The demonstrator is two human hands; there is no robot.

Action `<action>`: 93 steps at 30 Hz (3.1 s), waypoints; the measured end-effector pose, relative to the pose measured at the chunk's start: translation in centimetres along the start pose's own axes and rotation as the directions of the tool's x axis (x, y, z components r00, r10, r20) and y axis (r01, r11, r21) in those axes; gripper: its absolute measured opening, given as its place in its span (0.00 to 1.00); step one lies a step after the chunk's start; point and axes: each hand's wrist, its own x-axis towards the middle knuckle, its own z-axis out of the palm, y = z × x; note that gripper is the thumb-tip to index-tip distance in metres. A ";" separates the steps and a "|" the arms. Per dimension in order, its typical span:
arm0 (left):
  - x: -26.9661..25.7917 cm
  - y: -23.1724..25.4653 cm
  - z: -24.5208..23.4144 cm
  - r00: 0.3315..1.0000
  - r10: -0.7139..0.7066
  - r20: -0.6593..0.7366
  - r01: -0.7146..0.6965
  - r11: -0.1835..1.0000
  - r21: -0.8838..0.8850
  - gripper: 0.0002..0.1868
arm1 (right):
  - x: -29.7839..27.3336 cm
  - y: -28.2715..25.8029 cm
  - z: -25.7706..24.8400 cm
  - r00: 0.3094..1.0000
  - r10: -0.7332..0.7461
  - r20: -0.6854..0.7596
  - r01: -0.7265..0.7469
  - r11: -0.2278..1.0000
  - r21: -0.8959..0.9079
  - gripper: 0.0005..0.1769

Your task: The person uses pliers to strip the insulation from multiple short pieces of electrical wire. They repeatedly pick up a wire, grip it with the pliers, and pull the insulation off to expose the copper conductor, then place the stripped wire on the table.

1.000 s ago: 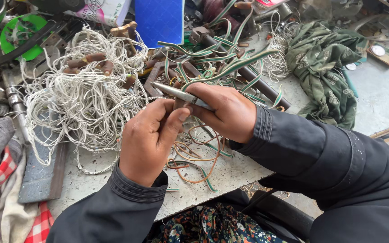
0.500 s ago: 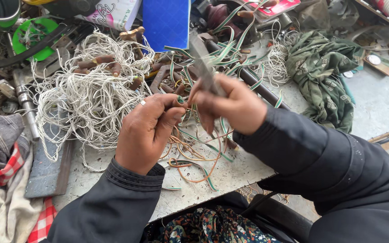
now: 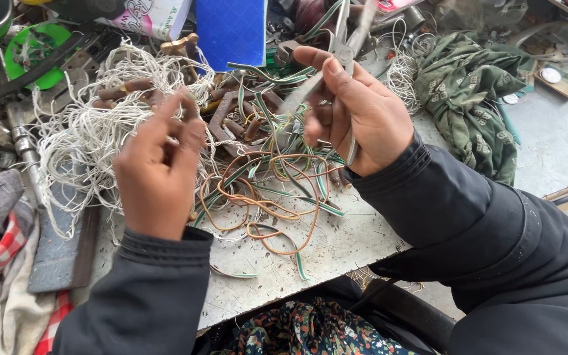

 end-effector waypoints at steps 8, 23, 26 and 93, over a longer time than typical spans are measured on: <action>-0.2 -1.0 0.8 0.983 0.182 0.021 -0.178 0.976 -0.125 0.32 | 0.0 -0.9 0.7 0.992 0.063 -0.110 -0.058 0.997 0.047 0.26; 0.6 -0.5 3.3 0.913 0.375 0.160 -0.402 0.894 0.199 0.07 | -1.5 1.6 2.8 0.876 0.451 0.167 -0.382 0.863 -0.331 0.23; 0.7 -0.7 3.2 0.920 0.375 0.109 -0.390 0.901 0.192 0.05 | -1.2 1.9 2.7 0.871 0.469 0.143 -0.397 0.845 -0.357 0.23; -2.2 2.7 -0.2 0.824 0.561 -0.076 -0.566 0.822 -0.064 0.15 | -2.3 2.9 2.8 0.968 0.036 0.248 0.235 0.207 -0.950 0.19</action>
